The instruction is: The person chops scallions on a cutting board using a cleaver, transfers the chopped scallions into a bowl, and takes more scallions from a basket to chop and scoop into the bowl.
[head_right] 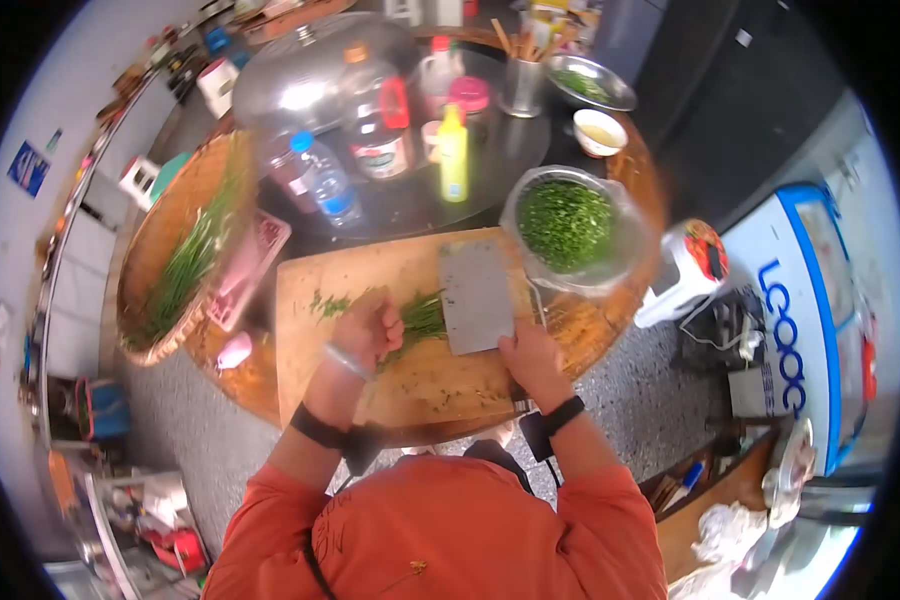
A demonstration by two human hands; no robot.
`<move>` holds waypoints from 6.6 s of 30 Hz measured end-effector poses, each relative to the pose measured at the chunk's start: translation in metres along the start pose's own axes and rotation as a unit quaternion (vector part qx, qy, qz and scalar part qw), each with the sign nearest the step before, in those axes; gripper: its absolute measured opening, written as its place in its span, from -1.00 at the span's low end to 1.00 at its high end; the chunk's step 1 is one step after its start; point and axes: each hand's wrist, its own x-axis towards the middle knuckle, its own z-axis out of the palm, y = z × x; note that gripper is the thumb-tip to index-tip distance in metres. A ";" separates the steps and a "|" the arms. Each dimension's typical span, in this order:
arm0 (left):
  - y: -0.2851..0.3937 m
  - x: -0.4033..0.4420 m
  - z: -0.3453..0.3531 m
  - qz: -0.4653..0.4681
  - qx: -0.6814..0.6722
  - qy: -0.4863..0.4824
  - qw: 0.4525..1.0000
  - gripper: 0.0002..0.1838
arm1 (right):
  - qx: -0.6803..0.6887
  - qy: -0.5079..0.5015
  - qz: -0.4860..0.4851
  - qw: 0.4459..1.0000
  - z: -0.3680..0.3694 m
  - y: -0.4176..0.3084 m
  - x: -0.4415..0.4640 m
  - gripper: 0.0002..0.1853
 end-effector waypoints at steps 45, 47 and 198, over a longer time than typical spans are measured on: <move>0.365 -0.166 -0.256 0.267 0.777 0.188 0.538 -0.78 | 0.015 0.038 -0.386 0.922 0.021 -0.284 -0.004 -0.70; 0.382 -0.166 -0.296 0.221 0.822 0.187 0.491 -0.82 | 0.024 0.068 -0.456 0.887 0.044 -0.332 -0.004 -0.67; 0.334 0.020 -0.293 0.069 0.874 0.080 0.474 0.12 | 0.190 0.041 -0.150 0.969 0.164 -0.386 0.027 -0.87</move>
